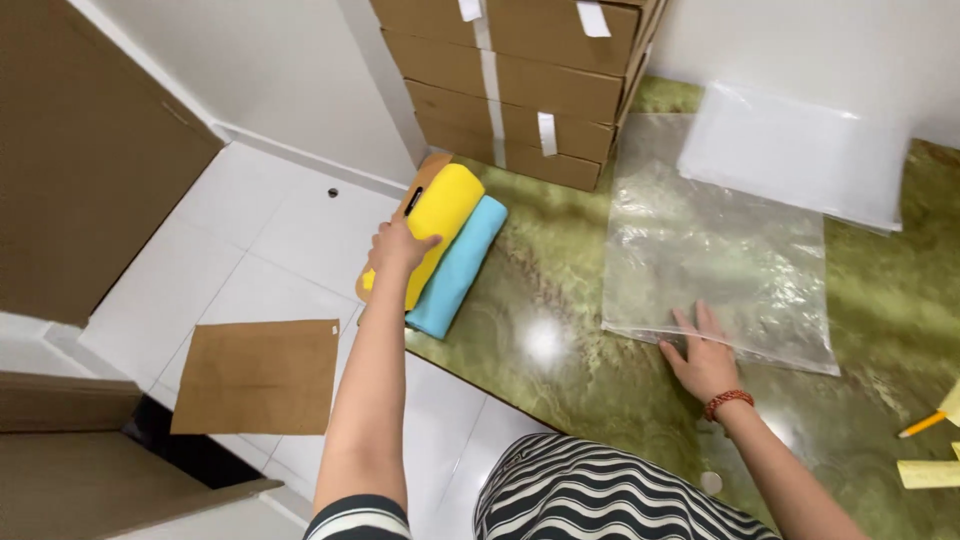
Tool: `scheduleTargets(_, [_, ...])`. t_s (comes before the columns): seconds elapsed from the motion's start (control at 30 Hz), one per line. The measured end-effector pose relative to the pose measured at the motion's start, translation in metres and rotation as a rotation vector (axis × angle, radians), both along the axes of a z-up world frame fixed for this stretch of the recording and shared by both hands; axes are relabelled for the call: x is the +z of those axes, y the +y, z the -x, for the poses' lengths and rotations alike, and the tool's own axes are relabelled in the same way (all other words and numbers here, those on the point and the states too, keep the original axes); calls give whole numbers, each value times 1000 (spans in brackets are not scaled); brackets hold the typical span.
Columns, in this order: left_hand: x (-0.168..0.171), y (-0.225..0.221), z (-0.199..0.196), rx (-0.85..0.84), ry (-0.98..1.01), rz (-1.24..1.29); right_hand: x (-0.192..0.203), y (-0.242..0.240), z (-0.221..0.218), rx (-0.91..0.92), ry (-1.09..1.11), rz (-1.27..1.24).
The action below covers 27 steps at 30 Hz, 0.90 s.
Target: The person ties a white ribbon around a cardboard box and writes on a yellow sticky note attached to it. They then wrap a rolled yellow fabric in bubble wrap and place it into an open cardboard box.
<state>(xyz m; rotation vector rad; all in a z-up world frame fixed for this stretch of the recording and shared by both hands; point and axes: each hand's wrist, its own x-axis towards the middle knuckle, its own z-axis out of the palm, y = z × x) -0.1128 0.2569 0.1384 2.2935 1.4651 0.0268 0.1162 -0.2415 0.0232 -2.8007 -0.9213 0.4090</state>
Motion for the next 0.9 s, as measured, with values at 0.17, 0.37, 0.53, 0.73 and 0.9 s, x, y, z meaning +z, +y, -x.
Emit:
scheduleTargets(0.17, [45,-26,18,-30,-42,176,51,14,-5,84,320,88])
scheduleTargets(0.37, [65,-38,8,-84,-37,198,152,51,19,167,907,-94])
scheduleTargets(0.53, [127,-103,-12,-182,-195,523,168,99,43,0,1180,-534])
scheduleTargets(0.73, [132,-197,-58,-310,-508,1170,163,124,54,-478,1701,-1185])
scheduleTargets(0.9, [133,-255,-100,-477,-391,1164,173,87,31,-557,1625,-1270])
